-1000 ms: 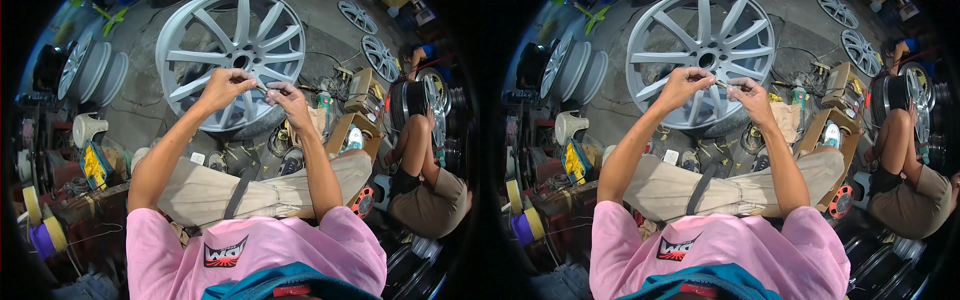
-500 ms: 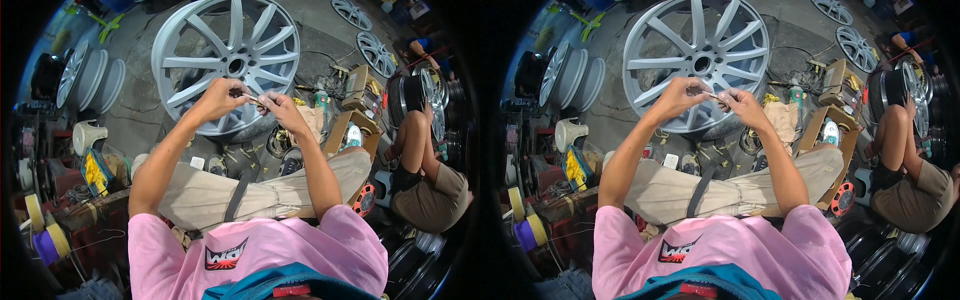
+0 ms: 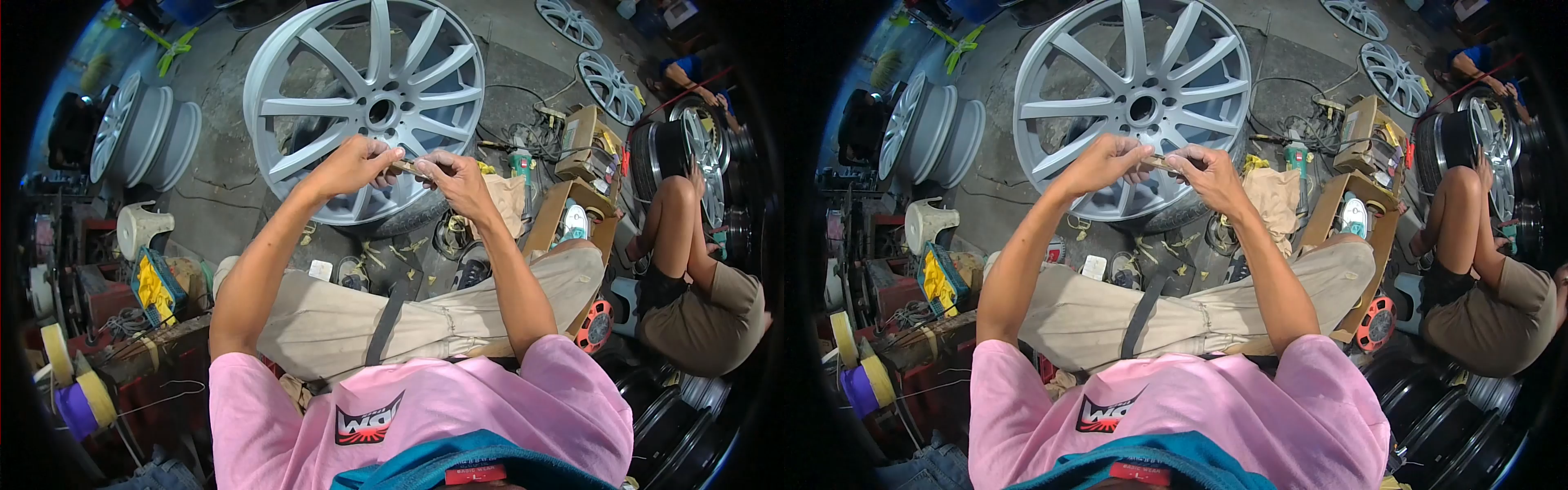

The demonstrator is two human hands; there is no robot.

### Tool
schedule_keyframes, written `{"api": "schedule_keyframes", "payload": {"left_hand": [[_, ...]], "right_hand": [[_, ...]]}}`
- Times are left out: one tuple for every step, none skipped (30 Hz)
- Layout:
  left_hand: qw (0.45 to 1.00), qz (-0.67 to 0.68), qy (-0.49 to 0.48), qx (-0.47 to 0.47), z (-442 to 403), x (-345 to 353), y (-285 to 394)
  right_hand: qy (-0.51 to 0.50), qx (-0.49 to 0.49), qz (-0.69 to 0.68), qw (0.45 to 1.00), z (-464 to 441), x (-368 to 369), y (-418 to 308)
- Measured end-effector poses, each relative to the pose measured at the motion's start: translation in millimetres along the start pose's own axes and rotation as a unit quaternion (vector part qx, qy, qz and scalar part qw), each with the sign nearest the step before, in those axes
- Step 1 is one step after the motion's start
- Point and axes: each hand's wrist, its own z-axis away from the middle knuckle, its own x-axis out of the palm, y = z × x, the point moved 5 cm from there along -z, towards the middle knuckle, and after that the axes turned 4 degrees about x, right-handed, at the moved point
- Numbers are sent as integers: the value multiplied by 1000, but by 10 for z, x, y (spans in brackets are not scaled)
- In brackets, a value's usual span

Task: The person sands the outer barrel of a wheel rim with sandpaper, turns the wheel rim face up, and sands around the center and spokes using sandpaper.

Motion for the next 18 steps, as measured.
{"api": "schedule_keyframes", "payload": {"left_hand": [[996,74,-31,-29,-6,23,-26],[996,74,-31,-29,-12,7,-32],[995,84,-43,-28,-22,10,-47],[994,95,-56,-27,-27,19,-66],[994,95,-56,-26,-38,23,-96],[995,84,-52,2,-49,24,-84],[996,74,-48,31,-57,18,-73],[996,74,-48,31,-60,17,-91],[996,71,-45,32,-54,19,-80],[996,68,-42,32,-53,21,-68],[996,68,-42,32,-55,19,-56],[997,58,-44,8,-53,18,-36],[998,48,-47,-16,-53,21,-33],[998,48,-46,-16,-71,30,-57],[996,70,-43,-27,-88,48,-93],[994,92,-40,-39,-102,60,-128],[994,93,-40,-39,-116,71,-152],[997,75,-25,-19,-121,69,-128]], "right_hand": [[0,-8,-1,1000,3,1,-23],[-1,-17,-1,1000,1,2,-43],[-1,-18,-1,1000,-7,-4,-41],[-5,-10,-18,1000,-12,-6,-24],[-9,-2,-35,999,-14,-8,-11],[-9,-2,-35,999,-13,-14,-13],[-16,10,-58,998,-13,-11,-3],[-24,22,-81,996,-13,-4,7],[-24,21,-80,996,-14,0,3],[-17,21,-68,997,-14,-3,0],[-9,21,-56,998,-14,-6,0],[-10,21,-56,998,-18,-7,10],[3,-7,-49,999,-25,-22,4],[15,-35,-42,998,-31,-33,-5],[14,-36,-43,998,-39,-27,8],[17,-36,-47,998,-46,-26,17],[21,-37,-51,998,-53,-30,19],[20,-37,-51,998,-51,-17,9]]}}
